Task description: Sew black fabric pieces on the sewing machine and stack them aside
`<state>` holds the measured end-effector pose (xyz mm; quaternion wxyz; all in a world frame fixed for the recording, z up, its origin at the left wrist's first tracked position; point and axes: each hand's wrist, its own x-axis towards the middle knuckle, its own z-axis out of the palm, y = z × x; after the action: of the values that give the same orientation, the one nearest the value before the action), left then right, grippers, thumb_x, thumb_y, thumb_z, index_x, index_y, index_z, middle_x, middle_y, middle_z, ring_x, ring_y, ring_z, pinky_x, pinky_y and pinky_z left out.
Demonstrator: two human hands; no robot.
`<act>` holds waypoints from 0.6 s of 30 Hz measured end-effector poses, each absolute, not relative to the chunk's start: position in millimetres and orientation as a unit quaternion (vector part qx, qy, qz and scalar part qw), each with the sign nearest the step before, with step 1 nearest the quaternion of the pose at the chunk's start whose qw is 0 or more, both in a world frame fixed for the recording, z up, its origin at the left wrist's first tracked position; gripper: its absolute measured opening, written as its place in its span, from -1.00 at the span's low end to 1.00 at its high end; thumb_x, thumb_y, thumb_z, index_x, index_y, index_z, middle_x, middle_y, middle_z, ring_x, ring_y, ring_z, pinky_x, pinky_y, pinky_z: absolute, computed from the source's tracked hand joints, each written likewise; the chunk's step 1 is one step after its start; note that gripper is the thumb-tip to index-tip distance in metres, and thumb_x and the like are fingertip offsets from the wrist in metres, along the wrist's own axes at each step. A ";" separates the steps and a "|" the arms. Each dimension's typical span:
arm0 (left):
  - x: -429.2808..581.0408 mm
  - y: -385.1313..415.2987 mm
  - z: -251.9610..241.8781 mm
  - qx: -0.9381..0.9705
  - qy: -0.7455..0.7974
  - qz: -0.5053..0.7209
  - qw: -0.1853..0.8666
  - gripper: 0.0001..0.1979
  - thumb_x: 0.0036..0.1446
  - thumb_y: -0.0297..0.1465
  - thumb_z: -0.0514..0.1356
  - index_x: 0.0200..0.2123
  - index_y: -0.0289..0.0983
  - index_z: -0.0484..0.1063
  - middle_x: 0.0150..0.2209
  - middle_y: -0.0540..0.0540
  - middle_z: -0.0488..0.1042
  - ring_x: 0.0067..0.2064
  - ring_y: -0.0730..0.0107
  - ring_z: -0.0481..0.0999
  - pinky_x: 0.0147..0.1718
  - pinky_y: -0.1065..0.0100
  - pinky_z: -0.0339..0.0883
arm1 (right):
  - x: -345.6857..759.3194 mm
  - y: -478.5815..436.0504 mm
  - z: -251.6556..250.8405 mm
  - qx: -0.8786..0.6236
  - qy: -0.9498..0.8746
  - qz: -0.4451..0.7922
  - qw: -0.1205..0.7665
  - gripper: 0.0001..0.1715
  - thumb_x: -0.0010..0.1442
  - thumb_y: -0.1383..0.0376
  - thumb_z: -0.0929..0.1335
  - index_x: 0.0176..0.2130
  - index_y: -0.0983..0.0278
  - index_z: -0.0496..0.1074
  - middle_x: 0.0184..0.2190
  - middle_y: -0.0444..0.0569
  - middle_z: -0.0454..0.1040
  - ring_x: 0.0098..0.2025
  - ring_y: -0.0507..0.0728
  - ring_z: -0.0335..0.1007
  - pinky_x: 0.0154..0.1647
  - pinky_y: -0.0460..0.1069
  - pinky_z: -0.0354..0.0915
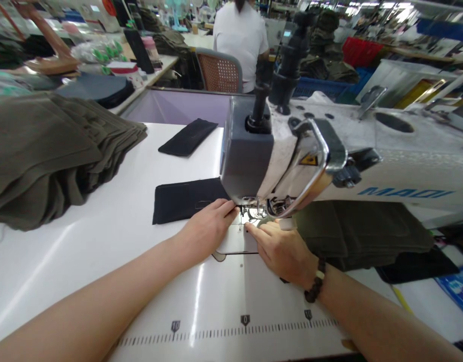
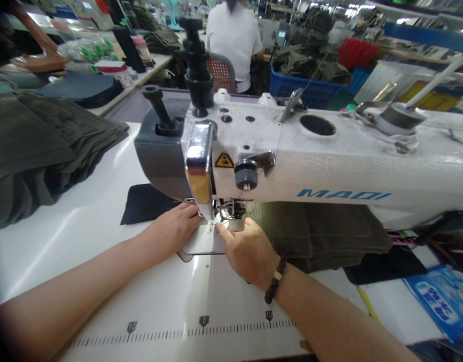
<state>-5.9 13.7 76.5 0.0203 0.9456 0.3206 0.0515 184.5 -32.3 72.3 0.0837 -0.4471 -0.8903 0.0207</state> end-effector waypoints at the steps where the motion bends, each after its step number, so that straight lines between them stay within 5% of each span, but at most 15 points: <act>1: -5.9 14.4 76.0 0.944 0.325 0.054 0.018 -0.80 0.12 -0.54 0.02 -0.18 -0.38 0.36 -0.21 -0.18 0.37 -0.12 0.24 0.31 -0.10 0.29 0.22 | 184.4 -32.2 72.6 -0.446 -0.891 0.022 0.084 -0.62 0.09 0.47 0.22 -0.08 0.32 0.34 -0.47 -0.07 0.44 -0.41 0.06 0.33 -0.29 -0.03 0.09; 12: -3.7 9.8 80.8 0.944 0.323 0.069 -0.005 -0.80 0.10 -0.55 0.03 -0.19 -0.45 0.34 -0.18 -0.24 0.37 -0.08 0.23 0.31 -0.05 0.31 0.20 | 186.1 -32.8 64.5 -0.431 -0.894 0.033 0.119 -0.61 0.12 0.49 0.19 -0.04 0.37 0.33 -0.47 -0.05 0.41 -0.41 0.08 0.31 -0.24 0.02 0.11; 18: -8.8 7.7 81.5 0.898 0.441 0.000 -0.003 -0.77 0.09 -0.57 -0.02 -0.19 -0.42 0.34 -0.16 -0.26 0.37 -0.16 0.20 0.38 -0.25 0.26 0.32 | 188.8 -36.4 69.1 -0.344 -0.920 0.017 0.190 -0.68 0.24 0.41 0.13 -0.07 0.38 0.31 -0.53 -0.09 0.35 -0.50 0.06 0.23 -0.39 -0.01 0.11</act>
<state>-8.8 7.7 81.5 -0.0031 0.8977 0.4407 -0.0003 188.8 -36.4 69.1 0.1897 -0.3437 -0.9196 0.0167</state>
